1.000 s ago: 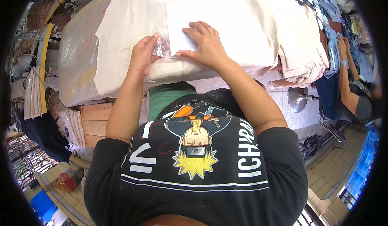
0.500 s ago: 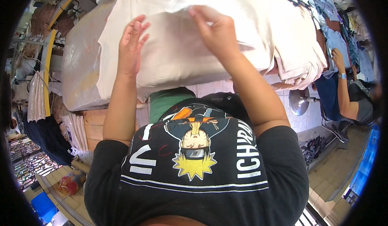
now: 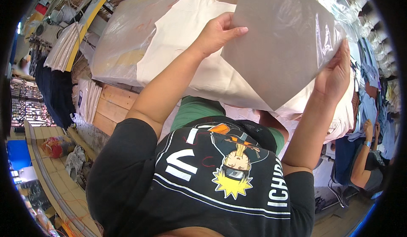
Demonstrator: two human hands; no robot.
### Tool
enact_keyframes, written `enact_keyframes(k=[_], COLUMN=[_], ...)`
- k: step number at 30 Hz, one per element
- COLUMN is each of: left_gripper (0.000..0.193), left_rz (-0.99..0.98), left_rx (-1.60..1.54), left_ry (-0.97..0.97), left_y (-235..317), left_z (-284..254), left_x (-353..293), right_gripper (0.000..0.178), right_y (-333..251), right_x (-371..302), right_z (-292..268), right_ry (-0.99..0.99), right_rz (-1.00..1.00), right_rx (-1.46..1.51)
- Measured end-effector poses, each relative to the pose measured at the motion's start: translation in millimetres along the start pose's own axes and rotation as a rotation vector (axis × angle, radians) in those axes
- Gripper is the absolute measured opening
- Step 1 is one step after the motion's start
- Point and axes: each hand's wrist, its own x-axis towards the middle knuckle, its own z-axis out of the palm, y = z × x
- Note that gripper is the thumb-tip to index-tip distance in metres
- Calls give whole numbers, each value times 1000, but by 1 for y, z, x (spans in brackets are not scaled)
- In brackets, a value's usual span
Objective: The person folds a tan shirt by laying it flat on a table, placing a cardboard guide on it, folding the sleeves and sides over the guide, and then placing the folded shirt into a plastic bag.
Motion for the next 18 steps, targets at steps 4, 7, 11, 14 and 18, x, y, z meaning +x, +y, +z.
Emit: enact_keyframes(k=[4, 7, 11, 14, 18], left_gripper=[35, 32, 34, 39, 50], left_rz=[-55, -62, -77, -10, 273], left_rx=[-20, 159, 393, 662, 1069], left_ry=[7, -30, -141, -62, 166], left_y=[-9, -18, 9, 36, 19], left_z=[-10, -33, -80, -97, -76], left_x=[-8, -5, 17, 41, 63], right_gripper=[35, 47, 33, 19, 15], right_y=[-3, 5, 29, 37, 68], right_x=[-17, -12, -7, -32, -55], right_z=[15, -2, -36, -43, -58], right_ry=[-5, -232, -230, -232, -143], right_rz=[46, 199, 117, 364, 564], right_rx=[-24, -8, -269, -297, -452])
